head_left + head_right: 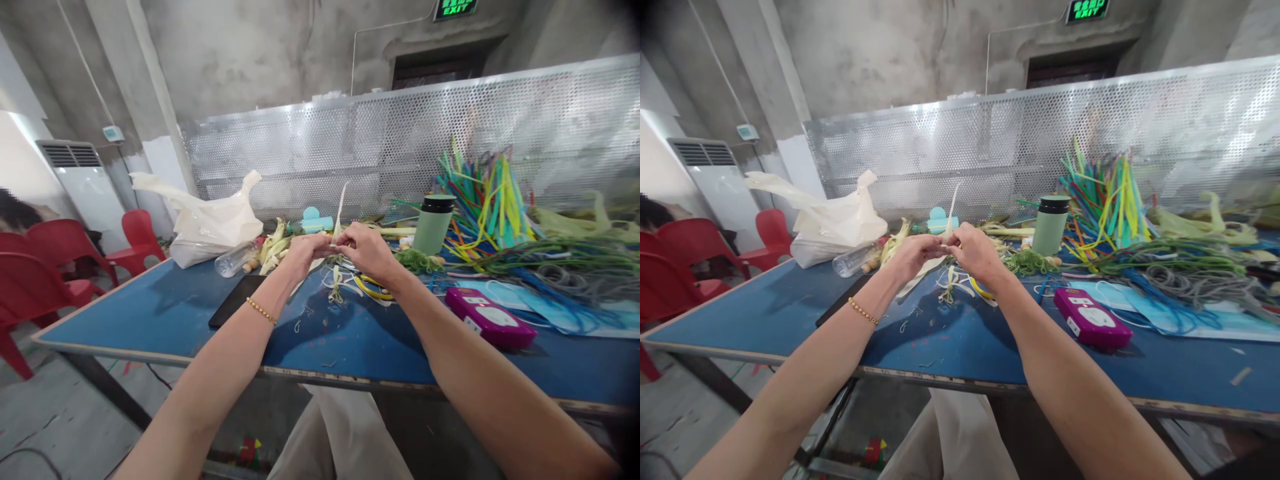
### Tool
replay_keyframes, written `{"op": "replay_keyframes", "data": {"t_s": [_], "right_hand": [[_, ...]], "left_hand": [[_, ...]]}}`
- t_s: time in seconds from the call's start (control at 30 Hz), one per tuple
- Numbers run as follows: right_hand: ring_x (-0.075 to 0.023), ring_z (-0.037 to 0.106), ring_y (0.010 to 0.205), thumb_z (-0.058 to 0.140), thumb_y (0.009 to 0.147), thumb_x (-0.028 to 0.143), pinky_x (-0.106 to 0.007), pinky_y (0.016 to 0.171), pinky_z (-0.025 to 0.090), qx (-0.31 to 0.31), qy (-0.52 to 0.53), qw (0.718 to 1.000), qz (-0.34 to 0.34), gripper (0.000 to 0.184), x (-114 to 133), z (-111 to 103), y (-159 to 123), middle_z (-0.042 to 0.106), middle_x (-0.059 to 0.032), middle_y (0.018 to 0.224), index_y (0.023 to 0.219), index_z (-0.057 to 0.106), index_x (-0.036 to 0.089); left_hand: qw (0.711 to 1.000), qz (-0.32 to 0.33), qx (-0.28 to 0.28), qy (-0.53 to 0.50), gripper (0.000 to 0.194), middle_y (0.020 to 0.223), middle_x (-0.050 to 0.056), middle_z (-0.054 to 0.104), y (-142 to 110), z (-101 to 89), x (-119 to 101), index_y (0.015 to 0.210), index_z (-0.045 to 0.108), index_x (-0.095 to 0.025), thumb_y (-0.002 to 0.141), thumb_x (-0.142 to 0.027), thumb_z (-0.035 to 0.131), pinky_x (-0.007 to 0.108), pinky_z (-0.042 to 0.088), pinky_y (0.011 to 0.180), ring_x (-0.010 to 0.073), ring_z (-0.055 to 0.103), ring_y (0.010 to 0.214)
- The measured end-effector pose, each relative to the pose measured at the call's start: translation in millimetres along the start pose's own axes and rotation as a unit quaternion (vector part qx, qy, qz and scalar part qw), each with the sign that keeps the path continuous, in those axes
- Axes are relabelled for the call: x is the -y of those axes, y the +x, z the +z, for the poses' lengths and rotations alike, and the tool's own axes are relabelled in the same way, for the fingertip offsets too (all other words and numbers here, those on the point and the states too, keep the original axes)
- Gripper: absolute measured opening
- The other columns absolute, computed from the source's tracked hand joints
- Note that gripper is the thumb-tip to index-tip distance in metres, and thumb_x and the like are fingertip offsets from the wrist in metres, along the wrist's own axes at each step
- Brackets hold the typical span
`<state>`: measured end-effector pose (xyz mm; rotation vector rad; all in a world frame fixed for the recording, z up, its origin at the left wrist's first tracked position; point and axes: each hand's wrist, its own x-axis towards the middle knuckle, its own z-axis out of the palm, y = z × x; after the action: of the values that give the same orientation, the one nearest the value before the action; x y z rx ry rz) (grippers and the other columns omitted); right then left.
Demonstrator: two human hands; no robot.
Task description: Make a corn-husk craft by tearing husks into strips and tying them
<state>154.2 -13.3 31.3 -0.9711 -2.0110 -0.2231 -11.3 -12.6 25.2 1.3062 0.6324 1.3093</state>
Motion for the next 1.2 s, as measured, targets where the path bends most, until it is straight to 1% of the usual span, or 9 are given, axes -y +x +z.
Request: {"op": "replay_keyframes", "data": {"t_s": [0.07, 0.17, 0.33, 0.43, 0.53, 0.7, 0.87, 1.03, 1.2], "right_hand": [[-0.0176, 0.057, 0.075, 0.065, 0.080, 0.013, -0.029, 0.070, 0.041, 0.012, -0.007, 1.000, -0.012, 0.005, 0.2, 1.0, -0.5, 0.063, -0.0046, 0.082, 0.078, 0.067, 0.017], [-0.0186, 0.058, 0.077, 0.066, 0.082, 0.016, -0.029, 0.071, 0.041, 0.025, -0.019, 0.999, -0.025, 0.003, 0.0, 3.1, -0.9, 0.064, -0.0058, 0.082, 0.080, 0.069, 0.017], [-0.0183, 0.058, 0.076, 0.063, 0.084, 0.014, -0.029, 0.072, 0.041, 0.032, -0.021, 0.999, -0.028, 0.010, -0.7, 3.2, 0.1, 0.064, -0.0054, 0.079, 0.081, 0.072, 0.017], [-0.0193, 0.058, 0.078, 0.060, 0.087, 0.015, -0.030, 0.072, 0.041, 0.043, -0.037, 0.998, -0.035, 0.013, 0.3, 2.4, 0.0, 0.064, -0.0067, 0.081, 0.083, 0.073, 0.016], [-0.0196, 0.059, 0.079, 0.056, 0.090, 0.016, -0.030, 0.073, 0.040, 0.058, -0.051, 0.996, -0.034, 0.017, 2.6, 2.0, -0.7, 0.064, -0.0078, 0.084, 0.086, 0.072, 0.016], [-0.0207, 0.059, 0.083, 0.057, 0.089, 0.019, -0.030, 0.073, 0.039, 0.080, -0.082, 0.993, 0.001, 0.015, 6.1, 1.1, -1.9, 0.066, -0.0099, 0.090, 0.087, 0.071, 0.014], [-0.0206, 0.061, 0.084, 0.056, 0.088, 0.019, -0.030, 0.074, 0.039, 0.092, -0.072, 0.993, 0.021, 0.016, 6.4, -1.0, -1.5, 0.069, -0.0101, 0.091, 0.087, 0.072, 0.014], [-0.0190, 0.062, 0.077, 0.060, 0.083, 0.019, -0.028, 0.070, 0.040, 0.085, -0.035, 0.994, 0.064, 0.016, 5.5, -2.7, 1.1, 0.073, -0.0086, 0.083, 0.083, 0.075, 0.014], [-0.0161, 0.061, 0.066, 0.062, 0.079, 0.018, -0.027, 0.064, 0.039, 0.087, -0.006, 0.990, 0.107, 0.015, 5.0, -3.8, 3.4, 0.072, -0.0055, 0.071, 0.078, 0.076, 0.014]], "left_hand": [[1.000, -0.017, -0.006, -0.007, 0.012, 0.074, 0.009, 0.074, 0.6, -1.0, 1.0, 0.067, 0.071, -0.013, 0.064, -0.021, 0.079, 0.034, 0.053, 0.084, 0.0172, 0.069, 0.072], [0.999, -0.037, -0.013, -0.031, 0.020, 0.072, 0.011, 0.072, 1.0, -2.7, 3.7, 0.069, 0.070, -0.009, 0.059, -0.018, 0.086, 0.035, 0.052, 0.086, 0.0171, 0.068, 0.069], [0.999, -0.024, -0.021, -0.041, 0.016, 0.070, 0.012, 0.072, 0.7, -3.5, 5.8, 0.067, 0.070, -0.006, 0.062, -0.013, 0.083, 0.039, 0.053, 0.089, 0.0186, 0.069, 0.068], [0.999, -0.025, -0.018, -0.040, 0.013, 0.069, 0.012, 0.072, 0.7, -3.4, 5.6, 0.065, 0.069, -0.007, 0.063, -0.011, 0.081, 0.039, 0.054, 0.088, 0.0181, 0.069, 0.068], [0.999, -0.014, -0.033, -0.022, 0.013, 0.068, 0.010, 0.071, 1.2, -3.7, 5.9, 0.066, 0.070, -0.008, 0.061, -0.011, 0.082, 0.038, 0.055, 0.086, 0.0171, 0.068, 0.066], [0.998, -0.005, -0.055, 0.025, 0.015, 0.067, 0.009, 0.071, 1.0, -3.0, 5.9, 0.067, 0.071, -0.008, 0.060, -0.013, 0.083, 0.036, 0.054, 0.083, 0.0154, 0.067, 0.063], [0.996, 0.002, -0.054, 0.073, 0.007, 0.066, 0.007, 0.071, -1.3, 0.1, 3.6, 0.068, 0.072, -0.009, 0.064, -0.009, 0.077, 0.032, 0.053, 0.079, 0.0139, 0.065, 0.063], [0.992, 0.025, -0.050, 0.115, 0.004, 0.066, 0.005, 0.071, -3.6, 3.4, 2.0, 0.070, 0.073, -0.011, 0.067, -0.008, 0.073, 0.030, 0.052, 0.076, 0.0130, 0.064, 0.063], [0.983, 0.051, -0.055, 0.165, 0.006, 0.066, 0.006, 0.071, -4.0, 3.7, 2.3, 0.069, 0.074, -0.010, 0.064, -0.012, 0.077, 0.028, 0.050, 0.071, 0.0132, 0.063, 0.064]]}}
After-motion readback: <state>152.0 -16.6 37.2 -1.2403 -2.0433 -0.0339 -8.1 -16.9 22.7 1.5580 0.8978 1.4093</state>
